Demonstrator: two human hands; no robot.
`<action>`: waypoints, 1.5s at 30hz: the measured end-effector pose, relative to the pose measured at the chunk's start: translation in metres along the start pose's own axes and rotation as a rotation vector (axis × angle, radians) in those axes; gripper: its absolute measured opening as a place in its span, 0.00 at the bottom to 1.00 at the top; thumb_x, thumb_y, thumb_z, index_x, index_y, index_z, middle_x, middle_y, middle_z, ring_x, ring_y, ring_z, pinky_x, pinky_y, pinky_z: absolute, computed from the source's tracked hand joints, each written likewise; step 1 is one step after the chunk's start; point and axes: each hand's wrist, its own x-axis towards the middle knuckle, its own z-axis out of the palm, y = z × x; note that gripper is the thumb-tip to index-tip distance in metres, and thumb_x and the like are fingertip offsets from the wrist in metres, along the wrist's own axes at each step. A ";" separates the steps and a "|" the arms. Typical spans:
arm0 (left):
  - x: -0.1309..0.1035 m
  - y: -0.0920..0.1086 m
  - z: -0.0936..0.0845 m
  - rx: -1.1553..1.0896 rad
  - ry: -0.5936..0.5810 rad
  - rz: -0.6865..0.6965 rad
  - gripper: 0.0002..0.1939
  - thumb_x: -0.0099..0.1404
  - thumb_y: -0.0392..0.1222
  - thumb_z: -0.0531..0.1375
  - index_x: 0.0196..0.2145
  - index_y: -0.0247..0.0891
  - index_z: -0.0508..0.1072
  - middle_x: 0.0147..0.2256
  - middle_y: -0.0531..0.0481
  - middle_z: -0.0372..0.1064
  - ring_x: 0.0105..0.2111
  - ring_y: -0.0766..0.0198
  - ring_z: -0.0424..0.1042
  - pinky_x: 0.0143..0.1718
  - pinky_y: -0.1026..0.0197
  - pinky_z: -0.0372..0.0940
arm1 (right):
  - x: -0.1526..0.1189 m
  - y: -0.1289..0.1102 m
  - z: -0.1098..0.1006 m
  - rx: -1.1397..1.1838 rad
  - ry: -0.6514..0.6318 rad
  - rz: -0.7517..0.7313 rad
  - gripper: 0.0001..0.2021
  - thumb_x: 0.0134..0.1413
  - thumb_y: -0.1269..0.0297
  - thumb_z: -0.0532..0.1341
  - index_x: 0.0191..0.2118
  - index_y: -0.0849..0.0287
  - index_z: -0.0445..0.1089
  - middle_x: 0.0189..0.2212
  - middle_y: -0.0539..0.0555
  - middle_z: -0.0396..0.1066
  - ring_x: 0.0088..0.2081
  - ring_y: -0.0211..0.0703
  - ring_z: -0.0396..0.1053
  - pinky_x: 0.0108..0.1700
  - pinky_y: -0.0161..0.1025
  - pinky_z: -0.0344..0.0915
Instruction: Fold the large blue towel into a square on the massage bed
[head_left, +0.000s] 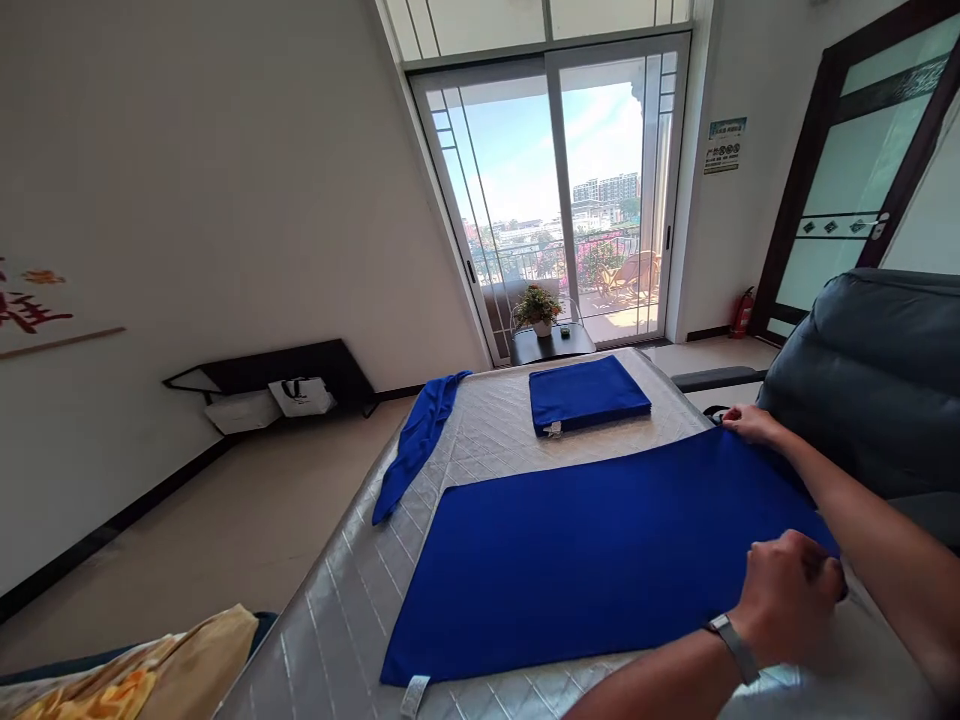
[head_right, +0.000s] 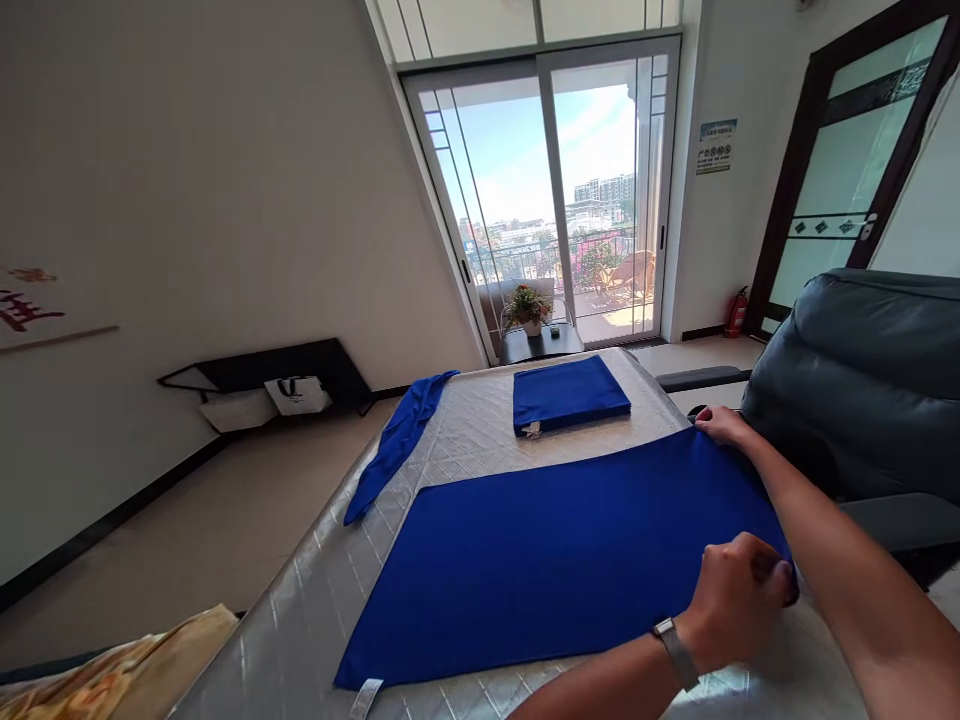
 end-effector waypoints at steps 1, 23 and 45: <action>-0.003 0.004 -0.007 -0.131 0.018 -0.044 0.12 0.65 0.45 0.62 0.42 0.37 0.78 0.36 0.42 0.81 0.36 0.56 0.80 0.33 0.59 0.71 | -0.001 -0.005 -0.007 0.041 -0.042 0.015 0.13 0.56 0.61 0.63 0.38 0.66 0.79 0.21 0.55 0.74 0.20 0.41 0.69 0.28 0.38 0.67; -0.340 -0.099 -0.362 0.599 1.056 -0.497 0.17 0.58 0.57 0.53 0.29 0.43 0.74 0.32 0.42 0.77 0.37 0.46 0.77 0.44 0.46 0.71 | -0.184 -0.464 0.261 0.158 -0.450 -0.858 0.11 0.53 0.73 0.63 0.40 0.57 0.80 0.43 0.53 0.77 0.45 0.44 0.71 0.49 0.37 0.64; -0.337 -0.106 -0.377 0.641 1.072 -0.487 0.14 0.60 0.57 0.55 0.27 0.46 0.71 0.28 0.49 0.78 0.30 0.52 0.79 0.33 0.56 0.69 | -0.171 -0.433 0.235 0.254 -0.378 -0.907 0.11 0.64 0.63 0.60 0.48 0.56 0.77 0.44 0.53 0.80 0.46 0.45 0.75 0.48 0.37 0.66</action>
